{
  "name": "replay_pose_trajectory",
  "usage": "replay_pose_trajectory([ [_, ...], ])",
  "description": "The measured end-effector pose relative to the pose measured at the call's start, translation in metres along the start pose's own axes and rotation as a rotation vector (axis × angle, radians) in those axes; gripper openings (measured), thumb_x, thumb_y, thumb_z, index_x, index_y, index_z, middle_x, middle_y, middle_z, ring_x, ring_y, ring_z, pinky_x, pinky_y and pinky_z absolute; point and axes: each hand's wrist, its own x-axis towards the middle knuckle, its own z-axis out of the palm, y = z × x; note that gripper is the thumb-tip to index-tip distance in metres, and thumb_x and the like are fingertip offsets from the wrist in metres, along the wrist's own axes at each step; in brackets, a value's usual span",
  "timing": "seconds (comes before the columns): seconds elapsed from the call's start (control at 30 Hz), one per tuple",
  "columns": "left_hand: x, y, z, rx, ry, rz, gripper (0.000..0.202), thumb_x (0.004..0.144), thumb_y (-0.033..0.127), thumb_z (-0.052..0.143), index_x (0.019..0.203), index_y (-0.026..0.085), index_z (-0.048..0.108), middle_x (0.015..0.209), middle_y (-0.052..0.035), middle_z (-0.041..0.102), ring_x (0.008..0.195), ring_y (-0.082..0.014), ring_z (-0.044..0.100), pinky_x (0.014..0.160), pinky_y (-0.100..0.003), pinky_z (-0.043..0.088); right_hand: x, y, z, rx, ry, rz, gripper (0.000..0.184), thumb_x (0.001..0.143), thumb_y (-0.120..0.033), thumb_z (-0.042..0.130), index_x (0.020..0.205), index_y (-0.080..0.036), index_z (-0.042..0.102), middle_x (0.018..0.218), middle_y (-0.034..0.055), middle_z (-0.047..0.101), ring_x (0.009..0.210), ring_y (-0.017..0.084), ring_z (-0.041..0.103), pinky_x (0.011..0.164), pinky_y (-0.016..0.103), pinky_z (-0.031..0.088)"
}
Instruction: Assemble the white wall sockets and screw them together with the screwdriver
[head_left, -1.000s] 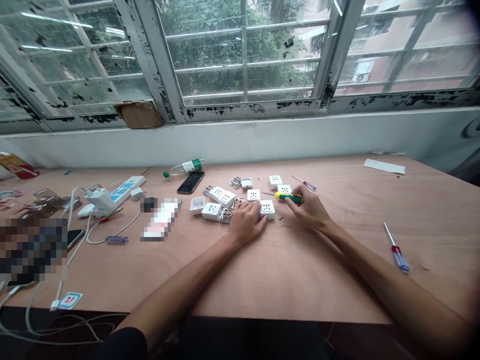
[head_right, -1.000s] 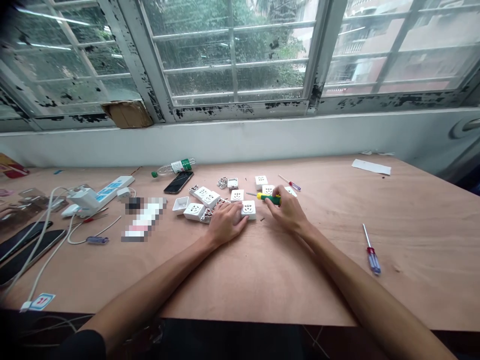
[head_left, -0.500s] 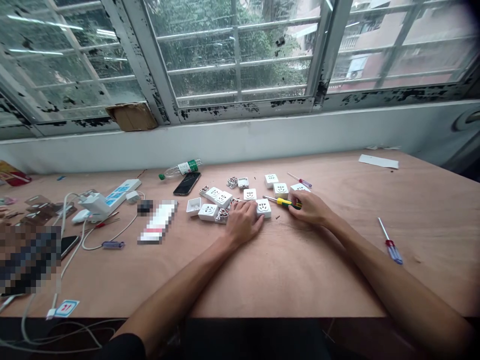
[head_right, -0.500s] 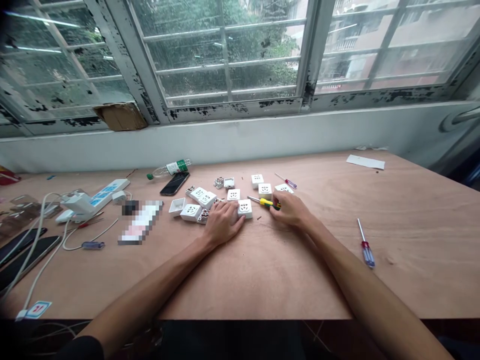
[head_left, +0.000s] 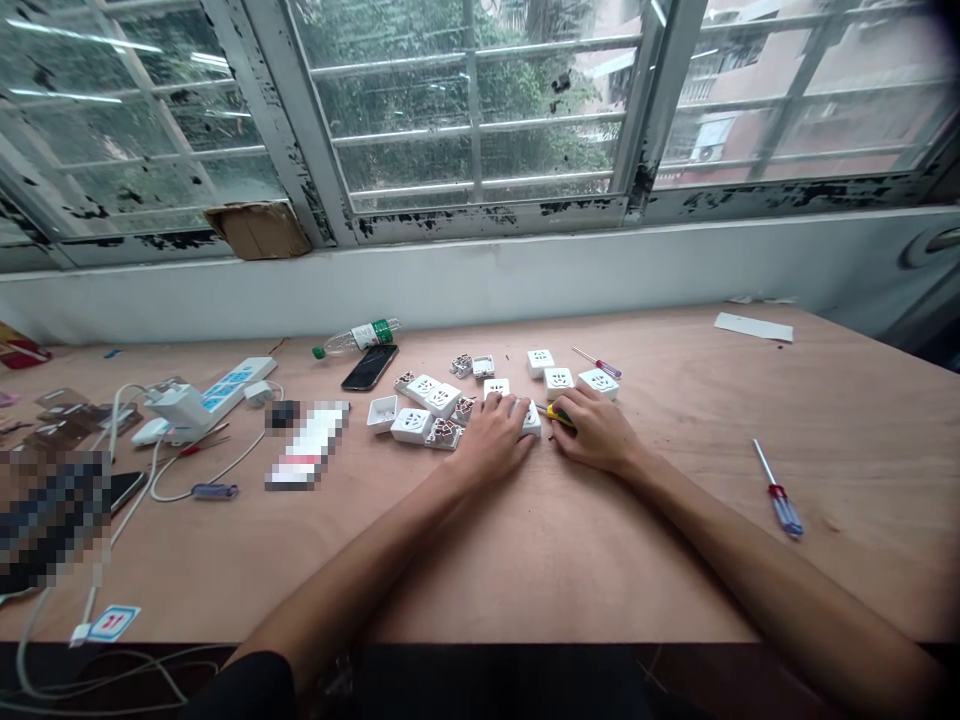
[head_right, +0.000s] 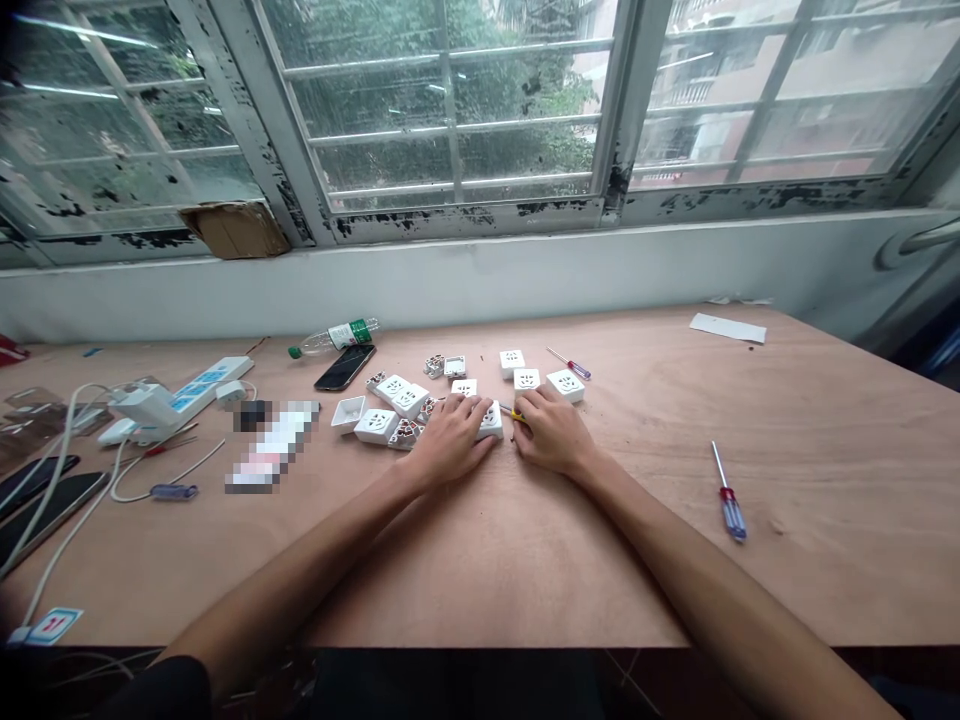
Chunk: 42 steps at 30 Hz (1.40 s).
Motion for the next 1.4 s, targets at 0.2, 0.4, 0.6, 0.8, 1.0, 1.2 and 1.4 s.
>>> replay_pose_trajectory([
  [0.2,0.017,-0.012,-0.007,-0.173,0.002,0.012,0.045,0.087,0.045,0.066,0.122,0.019,0.054,0.118,-0.0110,0.063,0.113,-0.0306,0.052,0.095,-0.045,0.046,-0.001,0.003,0.006,0.021,-0.048,0.070,0.017,0.093,-0.021,0.047,0.087,-0.019,0.063,0.096,0.0085,0.071,0.090,0.023,0.059,0.076,0.033,0.042],
  [0.4,0.039,-0.028,-0.006,-0.361,0.165,-0.057,0.043,0.085,0.046,0.070,0.114,0.019,0.054,0.115,-0.0099,0.063,0.110,-0.0273,0.056,0.093,-0.042,0.048,-0.002,0.004,0.006,-0.053,-0.113,0.271,0.018,0.092,-0.028,0.049,0.095,-0.021,0.064,0.094,0.0063,0.070,0.079,0.020,0.061,0.057,0.030,0.029],
  [0.6,0.059,-0.033,0.012,-0.355,0.103,-0.048,0.034,0.083,0.032,0.074,0.108,0.020,0.055,0.114,-0.0097,0.064,0.109,-0.0260,0.057,0.094,-0.042,0.047,-0.002,0.001,0.005,-0.135,-0.111,0.340,0.021,0.091,-0.030,0.047,0.098,-0.020,0.064,0.104,0.0075,0.068,0.075,0.020,0.060,0.053,0.032,0.024],
  [0.8,0.068,-0.040,0.023,-0.292,0.061,-0.163,0.029,0.085,0.029,0.068,0.107,0.019,0.055,0.109,-0.0100,0.064,0.104,-0.0259,0.058,0.089,-0.039,0.048,-0.001,-0.001,0.004,-0.161,-0.108,0.328,0.020,0.091,-0.028,0.046,0.095,-0.019,0.063,0.102,0.0087,0.068,0.074,0.020,0.060,0.053,0.033,0.024],
  [1.0,0.067,-0.046,0.029,-0.309,0.014,-0.208,0.033,0.081,0.034,0.067,0.108,0.018,0.056,0.106,-0.0101,0.065,0.101,-0.0272,0.059,0.086,-0.039,0.049,0.000,-0.003,0.001,-0.161,-0.121,0.312,0.020,0.091,-0.026,0.046,0.098,-0.019,0.063,0.103,0.0104,0.068,0.077,0.020,0.059,0.055,0.032,0.029],
  [1.2,0.064,-0.042,0.027,-0.282,0.007,-0.214,0.032,0.082,0.033,0.064,0.110,0.018,0.056,0.111,-0.0111,0.064,0.105,-0.0278,0.058,0.089,-0.040,0.048,0.000,-0.004,0.001,-0.156,-0.127,0.307,0.020,0.092,-0.025,0.046,0.099,-0.018,0.063,0.103,0.0108,0.067,0.080,0.021,0.059,0.056,0.032,0.031],
  [1.4,0.059,-0.033,0.026,-0.213,0.038,-0.268,0.029,0.087,0.035,0.063,0.108,0.016,0.058,0.114,-0.0131,0.063,0.105,-0.0281,0.057,0.090,-0.042,0.048,-0.001,-0.004,0.004,-0.160,-0.111,0.311,0.018,0.092,-0.026,0.047,0.096,-0.019,0.063,0.101,0.0110,0.066,0.079,0.021,0.059,0.054,0.031,0.030],
])
